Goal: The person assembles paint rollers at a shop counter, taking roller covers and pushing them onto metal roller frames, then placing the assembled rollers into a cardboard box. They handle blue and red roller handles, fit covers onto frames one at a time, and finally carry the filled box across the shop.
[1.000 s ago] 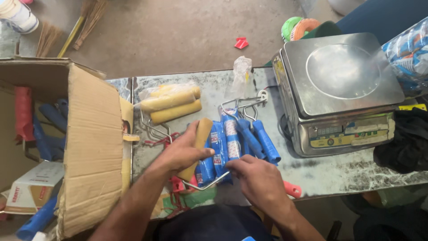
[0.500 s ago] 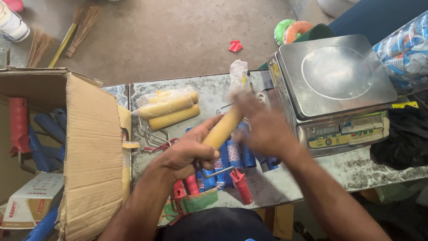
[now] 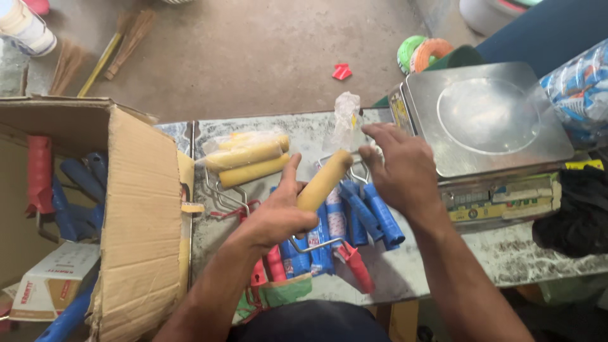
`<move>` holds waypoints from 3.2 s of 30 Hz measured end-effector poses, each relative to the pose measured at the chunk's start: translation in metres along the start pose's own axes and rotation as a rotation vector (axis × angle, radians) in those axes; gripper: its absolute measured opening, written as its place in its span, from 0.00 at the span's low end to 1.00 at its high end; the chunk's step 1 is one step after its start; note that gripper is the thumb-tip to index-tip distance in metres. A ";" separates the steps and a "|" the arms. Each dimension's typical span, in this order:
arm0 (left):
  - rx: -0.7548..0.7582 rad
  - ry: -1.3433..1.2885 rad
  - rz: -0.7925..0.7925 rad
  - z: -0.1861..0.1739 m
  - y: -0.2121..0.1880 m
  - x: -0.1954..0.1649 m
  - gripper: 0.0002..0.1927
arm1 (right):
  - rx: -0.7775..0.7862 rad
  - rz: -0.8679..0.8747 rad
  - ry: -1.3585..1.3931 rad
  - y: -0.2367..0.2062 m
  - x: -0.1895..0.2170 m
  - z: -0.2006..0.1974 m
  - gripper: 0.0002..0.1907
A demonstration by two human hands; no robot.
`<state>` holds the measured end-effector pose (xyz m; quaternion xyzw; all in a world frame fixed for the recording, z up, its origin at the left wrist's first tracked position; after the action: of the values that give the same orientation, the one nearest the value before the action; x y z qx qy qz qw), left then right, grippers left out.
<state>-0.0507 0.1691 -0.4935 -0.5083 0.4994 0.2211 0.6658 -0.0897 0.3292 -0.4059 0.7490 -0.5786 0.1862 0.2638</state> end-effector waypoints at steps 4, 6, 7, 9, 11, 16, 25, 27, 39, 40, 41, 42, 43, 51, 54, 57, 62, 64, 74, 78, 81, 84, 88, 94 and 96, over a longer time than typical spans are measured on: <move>-0.017 -0.038 0.235 0.003 0.002 -0.016 0.63 | 0.008 -0.657 0.017 -0.044 0.059 0.023 0.28; -0.006 -0.089 0.217 0.004 0.004 -0.013 0.63 | 0.021 -0.615 -0.024 -0.038 0.050 0.033 0.30; -0.002 -0.116 0.203 0.002 0.003 -0.012 0.64 | 0.032 -0.593 -0.040 -0.032 0.045 0.036 0.32; -0.030 -0.068 0.096 -0.004 0.003 -0.001 0.63 | 0.009 -0.093 -0.115 0.004 -0.010 0.024 0.26; -0.030 -0.082 0.052 -0.008 0.002 0.003 0.62 | -0.076 0.052 -0.017 0.007 -0.029 0.002 0.26; 0.016 -0.124 0.105 -0.006 0.006 -0.001 0.58 | -0.097 -0.446 0.179 -0.033 0.030 0.010 0.27; 0.139 -0.253 0.055 0.000 0.005 -0.003 0.29 | -0.083 0.166 -0.037 0.005 -0.065 0.011 0.24; 0.073 -0.257 0.080 -0.008 0.006 -0.005 0.26 | -0.075 0.108 0.101 -0.013 -0.058 0.020 0.27; 0.038 -0.297 0.077 -0.009 0.035 -0.027 0.19 | 0.218 0.411 0.633 -0.107 -0.026 0.097 0.24; 0.003 -0.155 0.108 -0.009 0.039 -0.034 0.19 | 0.219 0.507 0.672 -0.116 -0.039 0.098 0.20; -0.103 -0.021 0.083 -0.019 0.042 -0.036 0.18 | 0.151 0.382 0.738 -0.118 -0.037 0.088 0.18; -0.210 0.110 0.056 -0.026 0.046 -0.039 0.17 | 0.084 0.257 0.800 -0.122 -0.035 0.078 0.16; -0.318 0.242 0.028 -0.034 0.047 -0.044 0.16 | 0.019 0.131 0.859 -0.125 -0.034 0.068 0.15; -0.588 0.952 0.452 -0.009 0.061 -0.118 0.32 | 0.007 0.137 1.253 -0.126 -0.053 0.027 0.26; -0.603 0.922 0.392 -0.013 0.068 -0.120 0.18 | 0.183 0.184 0.977 -0.125 -0.043 0.024 0.23; -0.619 0.775 0.352 -0.019 0.073 -0.121 0.10 | 0.266 0.160 0.731 -0.125 -0.036 0.022 0.21; -0.566 0.530 0.383 -0.023 0.074 -0.123 0.12 | 0.290 -0.168 0.628 -0.113 -0.014 0.014 0.17; -0.496 0.454 0.319 -0.023 0.076 -0.115 0.14 | 0.264 -0.315 0.634 -0.109 -0.004 0.009 0.15; -0.269 0.246 0.384 -0.031 0.056 -0.096 0.15 | 0.456 -0.474 0.907 -0.092 0.025 0.035 0.22; -0.246 0.195 0.393 -0.042 0.052 -0.083 0.14 | 0.455 -0.427 0.945 -0.094 0.020 0.037 0.21; -0.198 0.112 0.415 -0.042 0.052 -0.078 0.13 | 0.451 -0.345 0.909 -0.094 0.011 0.042 0.20; -0.163 0.114 0.444 -0.036 0.051 -0.080 0.11 | 0.460 -0.330 0.900 -0.095 0.009 0.045 0.21; -0.161 0.125 0.477 -0.032 0.050 -0.085 0.09 | 0.468 -0.407 1.018 -0.098 0.014 0.042 0.23; -0.127 0.001 0.507 -0.030 0.046 -0.088 0.08 | 0.536 -0.407 1.010 -0.103 0.012 0.052 0.25; -0.141 0.091 0.534 -0.029 0.043 -0.089 0.11 | 0.525 -0.391 1.025 -0.103 0.008 0.053 0.25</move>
<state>-0.1340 0.1787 -0.4333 -0.4131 0.6283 0.4000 0.5240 0.0107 0.3106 -0.4619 0.6963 -0.1645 0.6078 0.3444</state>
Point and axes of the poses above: each hand's wrist, its own y-axis towards the middle knuckle, its own z-axis out of the palm, x = y × z, the point moved 9 cm from there along y, towards the middle knuckle, and after that the axes turned 9 degrees about y, right-handed, at the moved point
